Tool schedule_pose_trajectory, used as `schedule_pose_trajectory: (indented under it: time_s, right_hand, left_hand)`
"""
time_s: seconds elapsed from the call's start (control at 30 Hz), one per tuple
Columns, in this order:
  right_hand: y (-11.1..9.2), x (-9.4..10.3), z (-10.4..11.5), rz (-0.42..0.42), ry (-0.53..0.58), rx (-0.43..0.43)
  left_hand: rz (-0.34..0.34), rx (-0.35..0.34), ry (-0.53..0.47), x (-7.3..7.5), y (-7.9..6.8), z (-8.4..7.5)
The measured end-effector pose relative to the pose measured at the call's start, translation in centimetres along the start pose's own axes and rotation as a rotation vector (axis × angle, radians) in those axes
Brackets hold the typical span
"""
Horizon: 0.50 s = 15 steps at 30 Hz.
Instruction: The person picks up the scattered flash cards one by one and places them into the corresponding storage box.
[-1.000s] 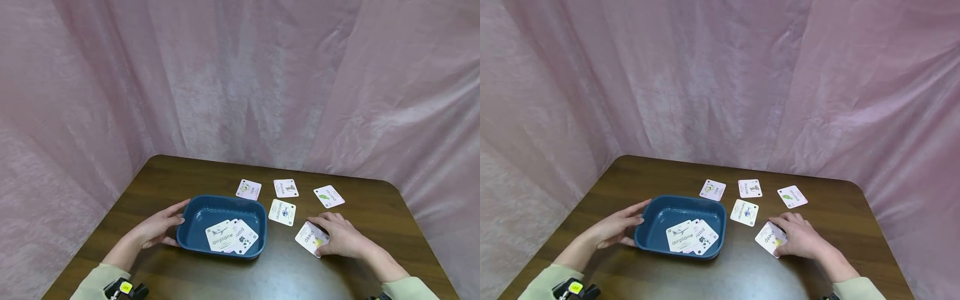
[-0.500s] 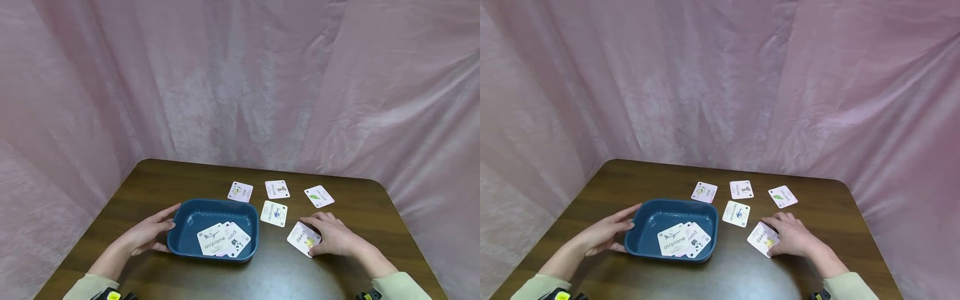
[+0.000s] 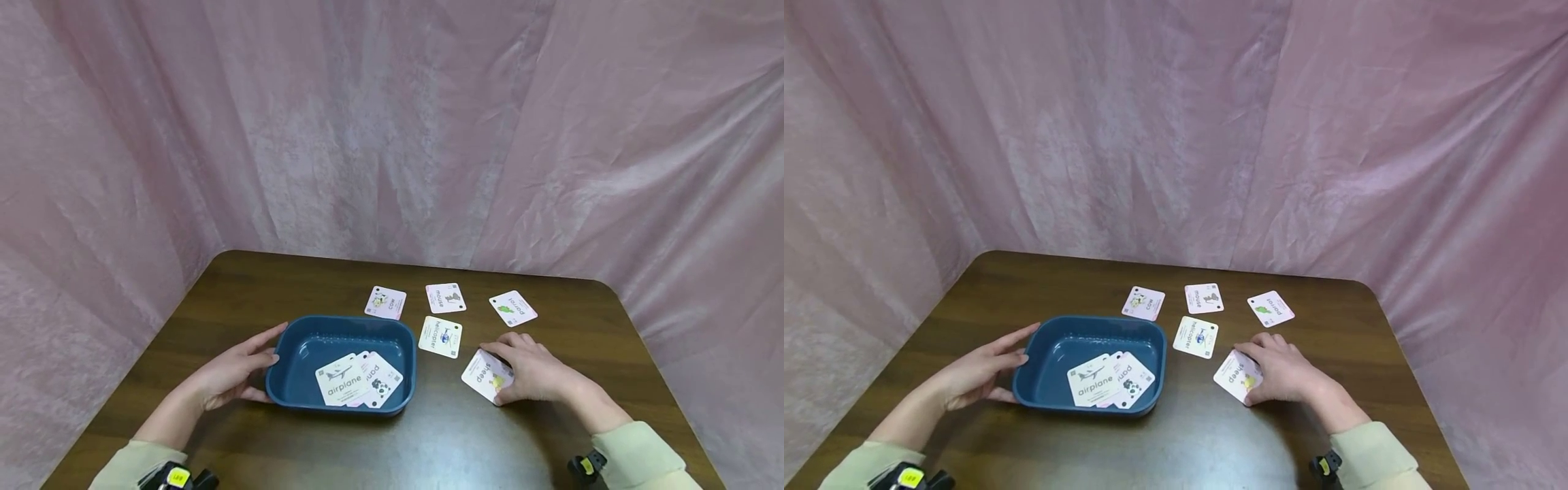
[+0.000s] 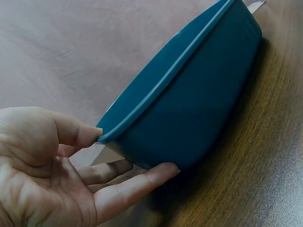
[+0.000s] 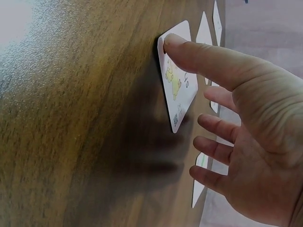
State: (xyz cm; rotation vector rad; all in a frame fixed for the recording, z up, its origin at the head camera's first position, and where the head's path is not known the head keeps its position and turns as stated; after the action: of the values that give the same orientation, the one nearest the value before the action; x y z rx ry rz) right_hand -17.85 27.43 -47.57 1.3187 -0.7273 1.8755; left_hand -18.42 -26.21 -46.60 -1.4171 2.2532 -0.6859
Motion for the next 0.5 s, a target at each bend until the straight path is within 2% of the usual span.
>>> schedule_pose_trajectory:
  time_s: [0.5]
  right_hand:
    - [0.46, 0.18, 0.17, 0.026, 0.006, 0.007]
  left_hand:
    - [-0.01, 0.008, 0.001, -0.09, -0.17, -0.12]
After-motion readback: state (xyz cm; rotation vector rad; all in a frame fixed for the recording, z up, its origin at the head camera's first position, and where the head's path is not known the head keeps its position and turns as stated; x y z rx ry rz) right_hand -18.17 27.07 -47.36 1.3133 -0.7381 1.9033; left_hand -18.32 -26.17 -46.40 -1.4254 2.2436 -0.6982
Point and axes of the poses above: each hand's wrist, its own y-axis towards the middle knuckle, its own x-axis out of the back of the hand, z = x × y, the point moved 1 cm from there along y, towards the middle knuckle, and after that the axes turned 11 degrees about x, right-handed, at the moved point
